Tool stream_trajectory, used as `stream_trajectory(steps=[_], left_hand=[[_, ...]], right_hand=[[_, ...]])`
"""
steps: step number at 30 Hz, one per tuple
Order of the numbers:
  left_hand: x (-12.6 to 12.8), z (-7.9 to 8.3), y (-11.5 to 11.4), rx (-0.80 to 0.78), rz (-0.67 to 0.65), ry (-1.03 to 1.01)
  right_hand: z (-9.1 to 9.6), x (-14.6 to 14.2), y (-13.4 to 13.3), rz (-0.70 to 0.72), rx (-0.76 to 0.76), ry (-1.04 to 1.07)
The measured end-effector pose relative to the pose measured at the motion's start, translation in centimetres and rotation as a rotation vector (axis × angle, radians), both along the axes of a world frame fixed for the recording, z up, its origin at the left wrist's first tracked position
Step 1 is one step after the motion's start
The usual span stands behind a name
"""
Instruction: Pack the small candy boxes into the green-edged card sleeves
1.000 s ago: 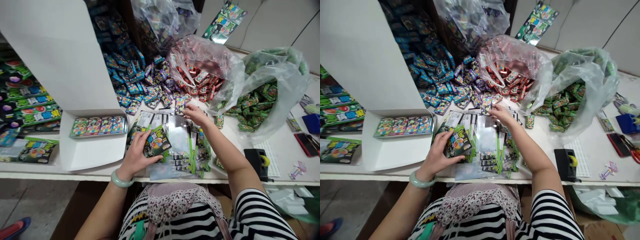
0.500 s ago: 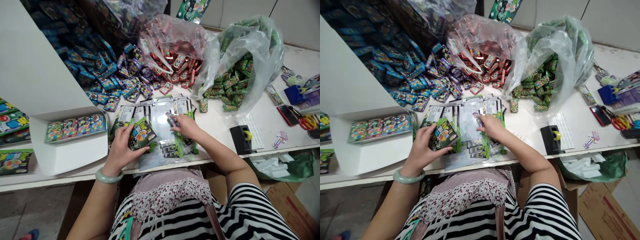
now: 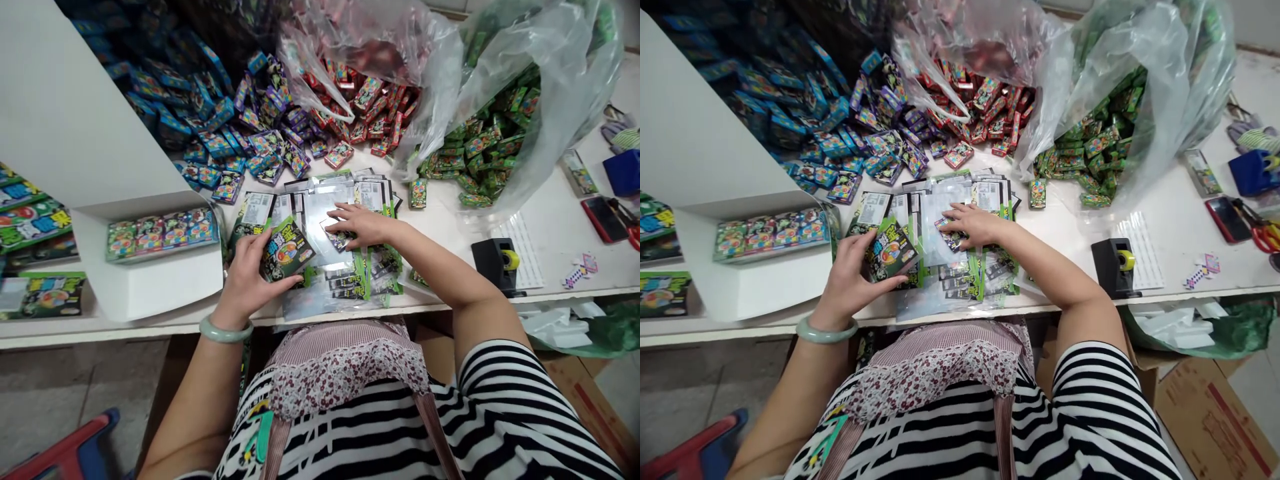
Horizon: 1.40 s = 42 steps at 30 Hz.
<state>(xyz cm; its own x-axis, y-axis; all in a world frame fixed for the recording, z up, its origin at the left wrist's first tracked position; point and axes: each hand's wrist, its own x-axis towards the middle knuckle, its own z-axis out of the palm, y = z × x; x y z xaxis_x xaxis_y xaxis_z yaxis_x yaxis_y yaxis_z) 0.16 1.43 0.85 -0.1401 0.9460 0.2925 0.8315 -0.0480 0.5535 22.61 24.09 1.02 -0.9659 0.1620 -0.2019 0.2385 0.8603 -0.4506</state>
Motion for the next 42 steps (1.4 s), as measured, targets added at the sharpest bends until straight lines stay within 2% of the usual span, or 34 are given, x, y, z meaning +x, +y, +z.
stream_trajectory(steps=[4,8,12,16,19,22,24,26,29,33,35,38,40,42], left_hand=[[-0.4,-0.1,-0.5,-0.003,0.018,-0.013],[-0.1,-0.2,0.0,-0.02,-0.036,-0.005],[0.5,0.3,0.9,-0.038,-0.153,0.021],[0.7,0.5,1.0,-0.039,-0.248,0.038],[1.1,0.2,0.9,-0.055,-0.286,0.041],[1.8,-0.1,1.0,-0.043,-0.253,0.015],[2.1,-0.2,1.2,-0.017,-0.223,-0.001],[2.2,-0.2,1.2,0.006,-0.186,-0.008],[2.2,-0.2,1.1,0.028,-0.129,0.001],[2.3,-0.3,0.9,0.062,-0.134,-0.009],[2.3,-0.3,0.7,0.076,-0.131,-0.026],[2.0,0.1,0.3,0.098,-0.115,-0.037],[1.7,0.6,-0.1,0.122,-0.117,-0.04],[1.5,1.0,-0.5,0.137,-0.133,-0.044]], right_hand=[[0.1,1.6,-0.1,-0.115,-0.056,0.208],[2.3,3.9,-1.4,-0.184,-0.03,0.473],[4.8,4.7,-3.1,-0.051,-0.017,0.464],[5.9,4.3,-4.0,0.145,-0.013,0.36],[6.0,3.6,-4.2,0.147,0.029,0.322],[5.7,3.0,-4.3,0.074,0.046,0.319],[5.4,2.7,-4.5,0.03,0.005,0.347],[5.1,2.6,-4.9,-0.038,-0.04,0.408],[4.6,2.6,-6.1,-0.167,-0.029,0.483],[4.1,2.5,-7.9,-0.12,-0.06,0.467],[3.9,1.7,-7.5,-0.127,-0.129,0.512],[3.4,-1.6,-4.5,-0.358,-0.206,0.667],[2.8,-5.5,-1.6,-0.498,-0.151,0.68],[2.0,-10.4,1.0,-0.45,-0.004,0.509]])
